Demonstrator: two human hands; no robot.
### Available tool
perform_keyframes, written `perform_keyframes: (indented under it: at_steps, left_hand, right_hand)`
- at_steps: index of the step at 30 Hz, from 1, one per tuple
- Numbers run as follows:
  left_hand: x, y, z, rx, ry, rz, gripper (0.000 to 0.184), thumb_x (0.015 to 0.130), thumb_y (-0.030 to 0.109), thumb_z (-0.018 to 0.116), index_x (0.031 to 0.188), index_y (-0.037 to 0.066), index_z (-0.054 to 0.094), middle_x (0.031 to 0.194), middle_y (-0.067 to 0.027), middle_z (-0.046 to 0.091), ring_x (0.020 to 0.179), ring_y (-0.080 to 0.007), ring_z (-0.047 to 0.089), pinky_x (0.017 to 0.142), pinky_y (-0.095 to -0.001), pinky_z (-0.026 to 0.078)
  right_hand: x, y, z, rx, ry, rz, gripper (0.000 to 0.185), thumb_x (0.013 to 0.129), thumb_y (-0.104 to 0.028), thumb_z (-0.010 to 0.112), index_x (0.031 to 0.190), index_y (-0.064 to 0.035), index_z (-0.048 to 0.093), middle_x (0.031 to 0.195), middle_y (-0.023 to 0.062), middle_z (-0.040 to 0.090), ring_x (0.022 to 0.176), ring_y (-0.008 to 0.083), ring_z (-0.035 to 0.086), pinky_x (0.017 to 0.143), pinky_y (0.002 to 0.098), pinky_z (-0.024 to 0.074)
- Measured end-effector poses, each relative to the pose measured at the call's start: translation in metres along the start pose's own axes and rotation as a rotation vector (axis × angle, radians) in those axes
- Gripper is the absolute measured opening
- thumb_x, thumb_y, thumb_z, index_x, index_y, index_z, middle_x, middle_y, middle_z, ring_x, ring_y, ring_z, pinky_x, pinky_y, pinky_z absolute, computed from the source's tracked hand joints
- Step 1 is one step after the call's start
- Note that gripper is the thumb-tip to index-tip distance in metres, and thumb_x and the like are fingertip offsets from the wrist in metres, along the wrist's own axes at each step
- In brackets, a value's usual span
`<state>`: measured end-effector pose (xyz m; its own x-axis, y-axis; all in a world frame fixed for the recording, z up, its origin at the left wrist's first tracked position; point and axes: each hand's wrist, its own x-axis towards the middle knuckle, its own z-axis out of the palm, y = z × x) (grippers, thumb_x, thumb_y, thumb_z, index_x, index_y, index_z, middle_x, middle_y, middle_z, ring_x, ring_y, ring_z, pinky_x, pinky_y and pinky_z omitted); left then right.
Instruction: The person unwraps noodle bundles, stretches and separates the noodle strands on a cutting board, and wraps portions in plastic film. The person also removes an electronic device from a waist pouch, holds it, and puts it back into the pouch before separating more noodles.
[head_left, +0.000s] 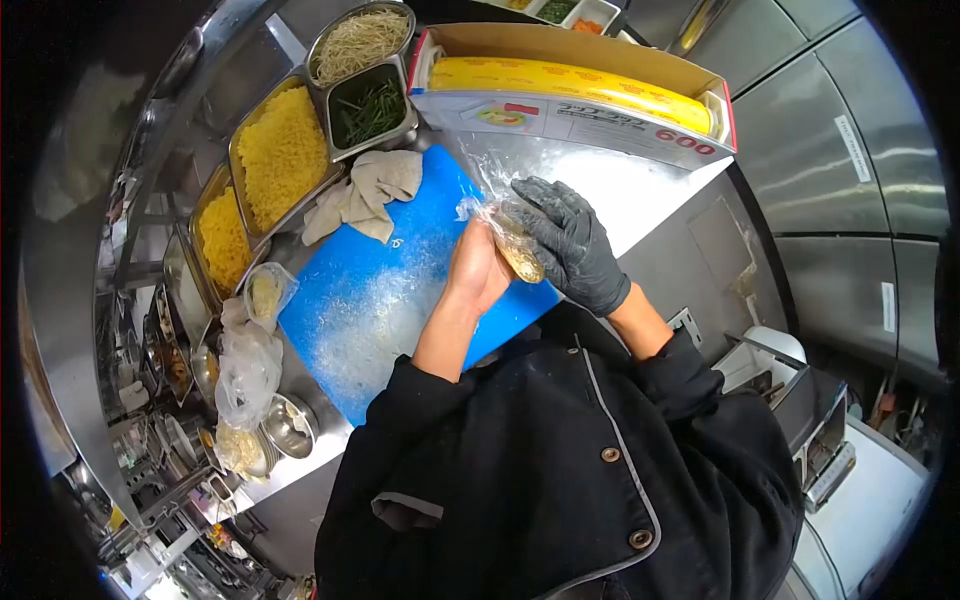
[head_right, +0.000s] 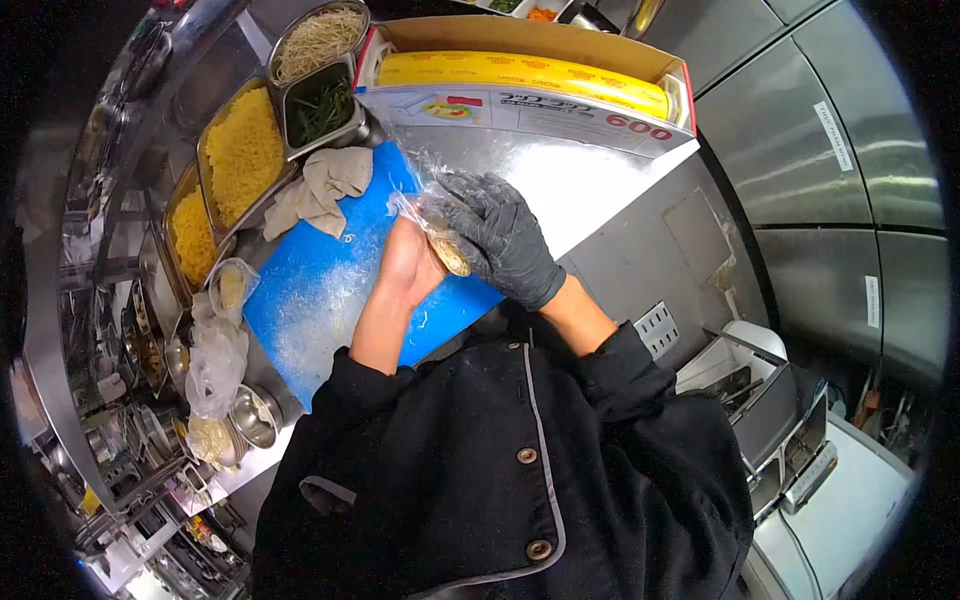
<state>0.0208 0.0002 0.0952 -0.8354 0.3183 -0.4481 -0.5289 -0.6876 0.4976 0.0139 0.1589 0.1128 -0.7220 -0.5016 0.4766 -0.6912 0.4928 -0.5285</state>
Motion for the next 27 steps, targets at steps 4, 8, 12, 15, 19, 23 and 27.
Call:
perform_keyframes:
  at_steps: [4, 8, 12, 15, 19, 23, 27]
  left_hand:
    - [-0.017, 0.010, -0.004, -0.072, -0.031, -0.024, 0.058, 0.099, 0.045, 0.027, 0.130, -0.002, 0.042, 0.125, -0.0163, 0.053, 0.114, -0.0292, 0.053, 0.098, -0.0438, 0.043]
    - [-0.041, 0.027, 0.007, -0.114, -0.040, -0.069, 0.061, 0.098, 0.048, 0.026, 0.128, -0.003, 0.044, 0.122, -0.0154, 0.055, 0.112, -0.0279, 0.055, 0.094, -0.0429, 0.045]
    - [-0.054, 0.024, -0.004, -0.120, -0.046, -0.057, 0.061, 0.096, 0.046, 0.030, 0.128, -0.005, 0.044, 0.124, -0.0173, 0.054, 0.112, -0.0287, 0.055, 0.097, -0.0435, 0.042]
    - [-0.058, 0.022, -0.018, -0.095, -0.065, -0.021, 0.059, 0.095, 0.041, 0.032, 0.127, -0.007, 0.044, 0.125, -0.0185, 0.054, 0.113, -0.0292, 0.054, 0.099, -0.0436, 0.041]
    - [-0.062, 0.025, -0.031, -0.035, -0.104, 0.031, 0.053, 0.092, 0.032, 0.034, 0.125, -0.007, 0.046, 0.122, -0.0187, 0.056, 0.112, -0.0280, 0.055, 0.098, -0.0425, 0.042]
    - [-0.075, 0.035, -0.019, -0.037, -0.135, 0.087, 0.051, 0.090, 0.029, 0.035, 0.124, -0.007, 0.047, 0.122, -0.0188, 0.057, 0.112, -0.0280, 0.055, 0.097, -0.0423, 0.043]
    - [-0.099, 0.041, 0.005, -0.099, -0.121, 0.111, 0.049, 0.093, 0.029, 0.036, 0.125, -0.007, 0.046, 0.122, -0.0189, 0.056, 0.113, -0.0289, 0.055, 0.099, -0.0425, 0.042]
  right_hand:
    - [-0.004, -0.012, -0.002, -0.093, -0.147, -0.076, 0.052, 0.082, -0.028, 0.062, 0.131, -0.0164, 0.051, 0.140, 0.0130, 0.043, 0.132, 0.0336, 0.037, 0.109, 0.0489, 0.0240]
    - [-0.005, -0.029, 0.000, -0.075, -0.245, -0.101, 0.056, 0.081, -0.032, 0.060, 0.133, -0.0151, 0.048, 0.141, 0.0132, 0.042, 0.134, 0.0334, 0.033, 0.112, 0.0489, 0.0194]
    - [-0.004, -0.036, 0.000, -0.020, -0.330, -0.168, 0.055, 0.081, -0.027, 0.060, 0.134, -0.0146, 0.047, 0.141, 0.0123, 0.042, 0.130, 0.0352, 0.039, 0.109, 0.0495, 0.0259]
    - [-0.002, -0.033, 0.001, -0.102, -0.303, -0.271, 0.054, 0.080, -0.021, 0.059, 0.133, -0.0141, 0.047, 0.140, 0.0123, 0.043, 0.129, 0.0343, 0.041, 0.107, 0.0471, 0.0299]
    - [0.013, -0.038, -0.009, -0.088, -0.311, -0.389, 0.053, 0.078, -0.013, 0.058, 0.130, -0.0134, 0.050, 0.137, 0.0120, 0.046, 0.126, 0.0324, 0.045, 0.103, 0.0432, 0.0366]
    - [0.034, -0.059, -0.037, -0.083, -0.318, -0.447, 0.050, 0.077, -0.010, 0.057, 0.128, -0.0126, 0.052, 0.132, 0.0105, 0.050, 0.120, 0.0304, 0.050, 0.097, 0.0402, 0.0414]
    - [0.049, -0.081, -0.052, -0.099, -0.359, -0.512, 0.040, 0.082, -0.014, 0.053, 0.122, -0.0081, 0.055, 0.125, 0.0107, 0.055, 0.114, 0.0303, 0.054, 0.093, 0.0388, 0.0434]
